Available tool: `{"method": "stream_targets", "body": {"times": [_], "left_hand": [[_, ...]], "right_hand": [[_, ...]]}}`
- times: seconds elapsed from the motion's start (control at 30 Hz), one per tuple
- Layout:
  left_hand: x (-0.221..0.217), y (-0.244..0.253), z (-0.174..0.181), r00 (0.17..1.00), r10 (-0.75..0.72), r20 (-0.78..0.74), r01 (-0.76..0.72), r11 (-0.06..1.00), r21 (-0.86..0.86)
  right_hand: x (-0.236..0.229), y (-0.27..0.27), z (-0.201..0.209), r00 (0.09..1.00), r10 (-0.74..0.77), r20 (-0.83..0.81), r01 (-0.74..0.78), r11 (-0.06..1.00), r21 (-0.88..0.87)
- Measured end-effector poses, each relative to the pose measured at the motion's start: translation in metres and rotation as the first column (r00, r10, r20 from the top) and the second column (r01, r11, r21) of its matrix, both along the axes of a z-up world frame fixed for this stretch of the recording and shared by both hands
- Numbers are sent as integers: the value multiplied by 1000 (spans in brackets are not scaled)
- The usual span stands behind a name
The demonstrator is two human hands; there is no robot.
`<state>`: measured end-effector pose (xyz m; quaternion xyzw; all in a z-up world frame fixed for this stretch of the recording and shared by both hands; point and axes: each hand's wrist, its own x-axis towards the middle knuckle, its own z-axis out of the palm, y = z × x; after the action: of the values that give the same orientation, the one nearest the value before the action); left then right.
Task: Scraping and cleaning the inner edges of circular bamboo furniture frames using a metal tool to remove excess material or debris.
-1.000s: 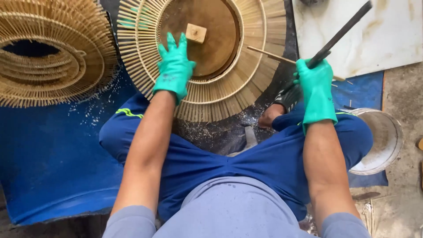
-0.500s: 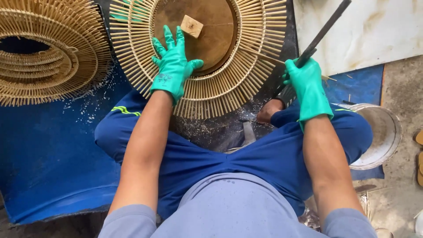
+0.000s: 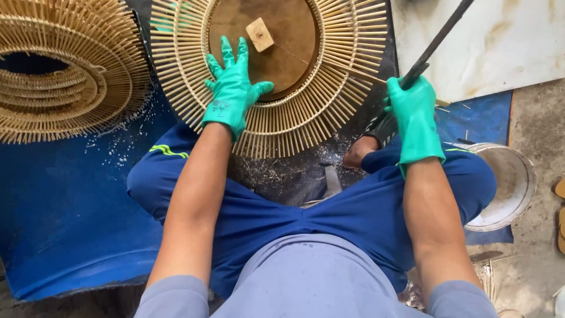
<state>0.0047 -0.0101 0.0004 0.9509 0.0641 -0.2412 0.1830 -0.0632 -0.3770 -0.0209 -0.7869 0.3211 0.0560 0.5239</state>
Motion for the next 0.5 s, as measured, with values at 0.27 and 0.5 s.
{"method": "stream_targets", "body": {"times": [0.27,0.5], "left_hand": [[7,15,-12,999,-47,10,47,999,-9],[13,7,7,996,-82,-47,82,997,3]], "right_hand": [[-3,-3,5,998,61,-26,-61,998,9],[-1,-9,11,998,-49,48,47,998,38]]}}
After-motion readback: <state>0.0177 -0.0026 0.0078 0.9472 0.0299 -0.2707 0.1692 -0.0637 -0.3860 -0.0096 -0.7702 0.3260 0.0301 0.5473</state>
